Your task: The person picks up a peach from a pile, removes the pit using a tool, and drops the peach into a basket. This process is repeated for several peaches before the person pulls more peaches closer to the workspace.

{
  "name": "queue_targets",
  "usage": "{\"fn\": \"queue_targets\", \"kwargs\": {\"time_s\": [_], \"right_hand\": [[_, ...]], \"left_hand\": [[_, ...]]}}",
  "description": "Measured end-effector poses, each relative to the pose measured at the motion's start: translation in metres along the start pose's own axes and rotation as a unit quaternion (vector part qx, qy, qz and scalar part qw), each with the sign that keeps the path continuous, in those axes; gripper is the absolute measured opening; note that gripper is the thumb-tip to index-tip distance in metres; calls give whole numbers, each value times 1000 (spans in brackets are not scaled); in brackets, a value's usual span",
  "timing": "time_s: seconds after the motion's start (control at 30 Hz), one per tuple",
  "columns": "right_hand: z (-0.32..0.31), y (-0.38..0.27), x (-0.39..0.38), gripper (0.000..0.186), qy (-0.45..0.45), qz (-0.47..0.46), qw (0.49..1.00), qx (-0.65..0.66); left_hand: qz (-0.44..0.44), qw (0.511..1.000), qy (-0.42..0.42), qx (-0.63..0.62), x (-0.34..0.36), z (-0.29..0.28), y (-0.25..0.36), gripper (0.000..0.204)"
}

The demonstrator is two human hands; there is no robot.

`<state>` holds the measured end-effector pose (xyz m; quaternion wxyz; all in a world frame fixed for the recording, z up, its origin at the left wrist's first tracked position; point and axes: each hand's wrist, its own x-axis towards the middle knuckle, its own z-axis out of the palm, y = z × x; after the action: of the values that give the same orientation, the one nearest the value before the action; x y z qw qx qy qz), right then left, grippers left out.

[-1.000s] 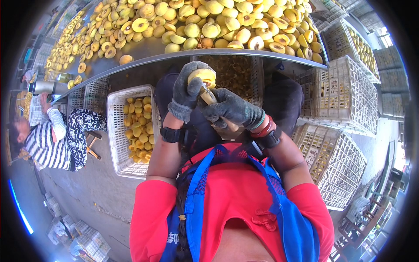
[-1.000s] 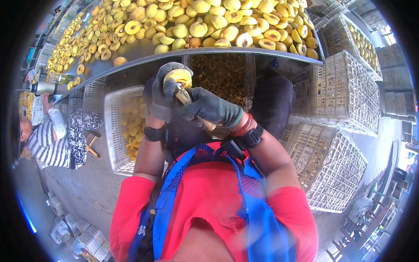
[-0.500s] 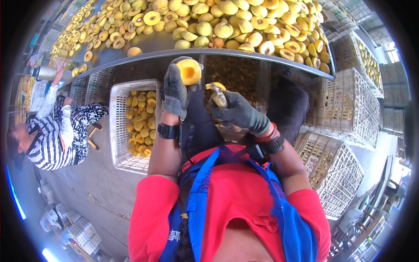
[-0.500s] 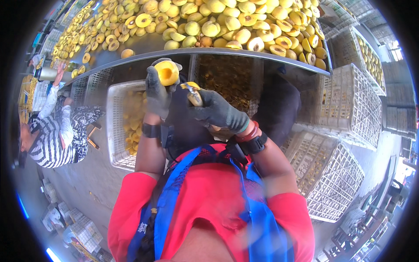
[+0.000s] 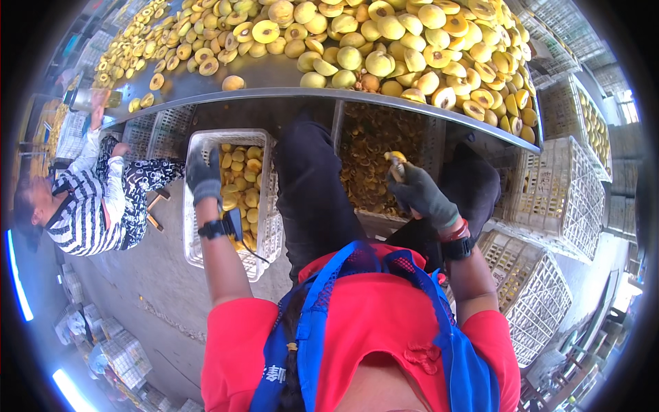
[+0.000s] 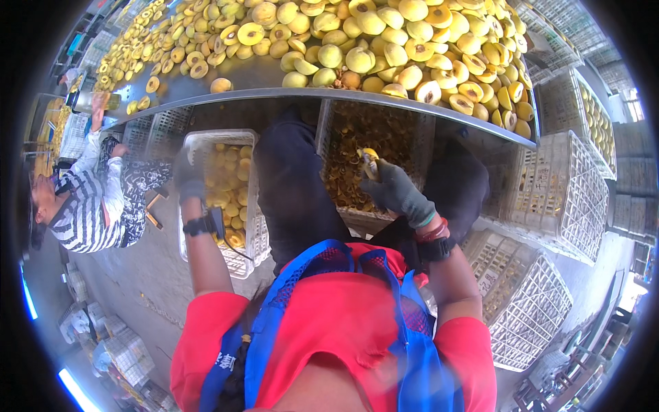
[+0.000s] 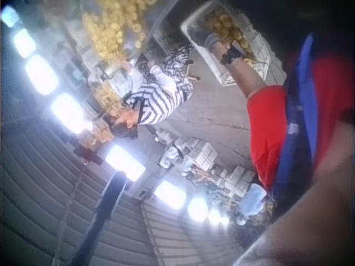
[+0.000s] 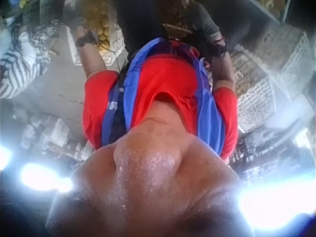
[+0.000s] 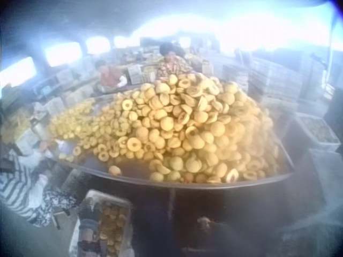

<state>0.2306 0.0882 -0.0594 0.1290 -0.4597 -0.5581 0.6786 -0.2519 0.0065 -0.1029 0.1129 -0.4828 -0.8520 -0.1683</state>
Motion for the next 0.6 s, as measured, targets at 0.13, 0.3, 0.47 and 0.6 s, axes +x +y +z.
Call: {"fn": "queue_targets", "kwargs": {"time_s": [0.13,0.3,0.47,0.6], "right_hand": [[-3,47,37,28,95,-77,919,-376],[-2,47,35,25,109,-169,901,-383],[-3,39,31,25,114,-127,935,-311],[2,31,31,20,127,-155,933,-298]], "left_hand": [[49,998,24,-17,89,20,48,53],[19,992,-118,44,169,55,91,61],[-32,941,-304,146,205,73,100,61],[23,964,-253,-82,206,98,82,62]]}}
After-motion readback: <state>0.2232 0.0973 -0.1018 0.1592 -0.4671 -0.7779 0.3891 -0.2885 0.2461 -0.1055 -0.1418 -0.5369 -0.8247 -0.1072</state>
